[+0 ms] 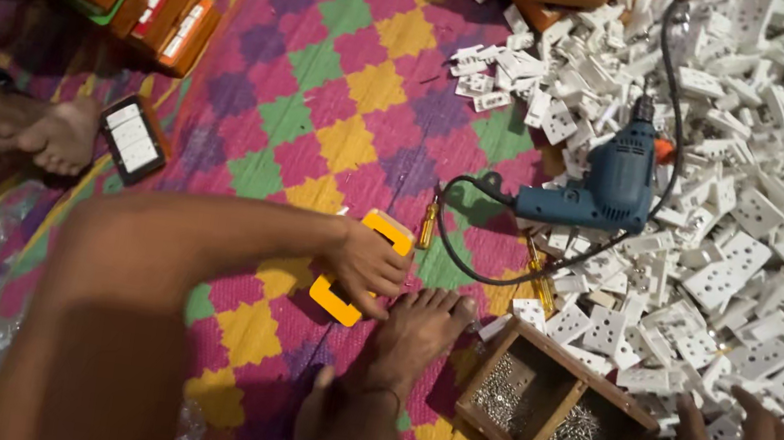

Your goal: The person assembles electrical socket units by inserting white plastic socket inserts into colored plastic frames and securing them with screws. They handle yellow and green frames, using a screwdriver to fasten the components while sitting on a mat surrounded by parts.

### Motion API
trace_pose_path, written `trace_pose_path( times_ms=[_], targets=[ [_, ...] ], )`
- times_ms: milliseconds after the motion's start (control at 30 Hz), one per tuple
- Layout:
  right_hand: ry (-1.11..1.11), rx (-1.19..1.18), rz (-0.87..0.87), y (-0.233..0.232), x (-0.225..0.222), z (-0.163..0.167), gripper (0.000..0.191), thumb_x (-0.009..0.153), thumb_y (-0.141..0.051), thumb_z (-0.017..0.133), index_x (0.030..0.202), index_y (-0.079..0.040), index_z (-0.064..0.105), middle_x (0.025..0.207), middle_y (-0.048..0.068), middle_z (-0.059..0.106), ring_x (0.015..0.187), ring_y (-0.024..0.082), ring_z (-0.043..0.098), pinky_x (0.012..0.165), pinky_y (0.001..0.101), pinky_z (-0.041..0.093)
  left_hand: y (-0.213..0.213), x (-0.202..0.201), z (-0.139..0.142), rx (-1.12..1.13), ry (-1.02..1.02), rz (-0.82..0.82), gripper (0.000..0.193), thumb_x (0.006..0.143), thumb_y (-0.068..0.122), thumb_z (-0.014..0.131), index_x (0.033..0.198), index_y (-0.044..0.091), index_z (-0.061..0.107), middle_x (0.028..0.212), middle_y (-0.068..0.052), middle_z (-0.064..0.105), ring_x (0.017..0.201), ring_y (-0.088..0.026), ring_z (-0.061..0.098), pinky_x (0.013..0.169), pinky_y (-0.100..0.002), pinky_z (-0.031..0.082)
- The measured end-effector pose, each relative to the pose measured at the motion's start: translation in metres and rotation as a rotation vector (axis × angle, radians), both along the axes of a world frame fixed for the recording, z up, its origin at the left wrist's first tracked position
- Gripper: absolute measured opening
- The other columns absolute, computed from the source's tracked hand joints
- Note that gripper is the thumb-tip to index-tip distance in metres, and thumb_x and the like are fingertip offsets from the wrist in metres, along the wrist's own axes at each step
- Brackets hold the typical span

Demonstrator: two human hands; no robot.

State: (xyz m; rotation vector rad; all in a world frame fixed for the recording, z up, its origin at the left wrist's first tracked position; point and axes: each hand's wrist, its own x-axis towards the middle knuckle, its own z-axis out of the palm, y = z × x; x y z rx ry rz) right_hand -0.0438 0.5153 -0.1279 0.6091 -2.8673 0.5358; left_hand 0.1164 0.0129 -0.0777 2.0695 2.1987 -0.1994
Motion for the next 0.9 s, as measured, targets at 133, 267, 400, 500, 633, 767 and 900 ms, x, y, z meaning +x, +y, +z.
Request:
trace_pose_path(
  times_ms=[133,267,400,500,633,767,900],
  targets=[
    [-0.024,0.014,0.038,0.001,-0.005,0.001,0.059,0.087,-0.045,0.088,0.124,-0.003,0.068,0.114,0.027,0.065,0.110,0.039,0.061,0.101,0.0457,0.052,0.000,0.003,0.000,0.030,-0.019,0.004,0.064,0.064,0.045,0.080,0.116,0.014,0.057,0.103,-0.008,0.060,0.100,-0.031,0.062,0.091,-0.052,0.047],
    [-0.030,-0.038,0.102,0.007,-0.005,0.005,0.058,0.088,-0.041,0.086,0.126,-0.001,0.069,0.106,0.024,0.066,0.107,0.038,0.062,0.099,0.0446,0.051,0.001,0.006,0.008,0.112,-0.250,0.631,0.041,0.065,0.039,0.081,0.098,0.019,0.066,0.104,-0.006,0.068,0.103,-0.032,0.066,0.090,-0.050,0.052],
    [-0.039,-0.048,0.100,0.008,0.001,0.012,0.047,0.092,-0.039,0.084,0.123,-0.005,0.071,0.113,0.022,0.067,0.110,0.039,0.060,0.102,0.0471,0.049,0.042,0.010,0.006,0.120,-0.411,1.683,0.076,0.063,0.053,0.086,0.118,0.008,0.060,0.112,-0.018,0.068,0.104,-0.037,0.065,0.086,-0.049,0.054],
    [-0.033,-0.034,0.070,0.003,-0.002,0.016,0.047,0.090,-0.040,0.083,0.122,-0.007,0.071,0.114,0.023,0.067,0.109,0.040,0.061,0.102,0.0489,0.049,0.080,0.009,-0.004,0.208,-0.167,1.897,0.098,0.060,0.054,0.089,0.129,-0.002,0.047,0.118,-0.021,0.061,0.108,-0.039,0.062,0.083,-0.053,0.053],
    [0.029,0.064,0.076,0.000,-0.005,0.016,0.048,0.089,-0.044,0.082,0.120,-0.009,0.072,0.114,0.022,0.068,0.112,0.040,0.061,0.103,0.0511,0.048,0.111,0.011,-0.022,0.170,-0.009,1.980,0.092,0.070,0.050,0.083,0.140,0.003,0.046,0.122,-0.017,0.061,0.113,-0.036,0.061,0.088,-0.056,0.051],
    [-0.033,-0.003,0.075,0.001,-0.011,0.010,0.054,0.092,-0.050,0.080,0.126,-0.009,0.072,0.113,0.025,0.067,0.104,0.041,0.064,0.095,0.0475,0.049,0.113,0.020,-0.029,0.175,-0.063,1.936,0.117,0.056,0.061,0.085,0.144,-0.002,0.041,0.126,-0.022,0.058,0.115,-0.040,0.059,0.091,-0.060,0.046],
    [-0.012,0.123,0.094,-0.002,-0.020,0.004,0.055,0.091,-0.055,0.079,0.122,-0.010,0.071,0.108,0.020,0.072,0.100,0.036,0.069,0.101,0.0440,0.050,0.109,0.024,-0.026,0.158,-0.273,1.987,0.103,0.067,0.060,0.082,0.138,-0.004,0.044,0.127,-0.021,0.059,0.119,-0.037,0.059,0.094,-0.059,0.047]
  ],
)
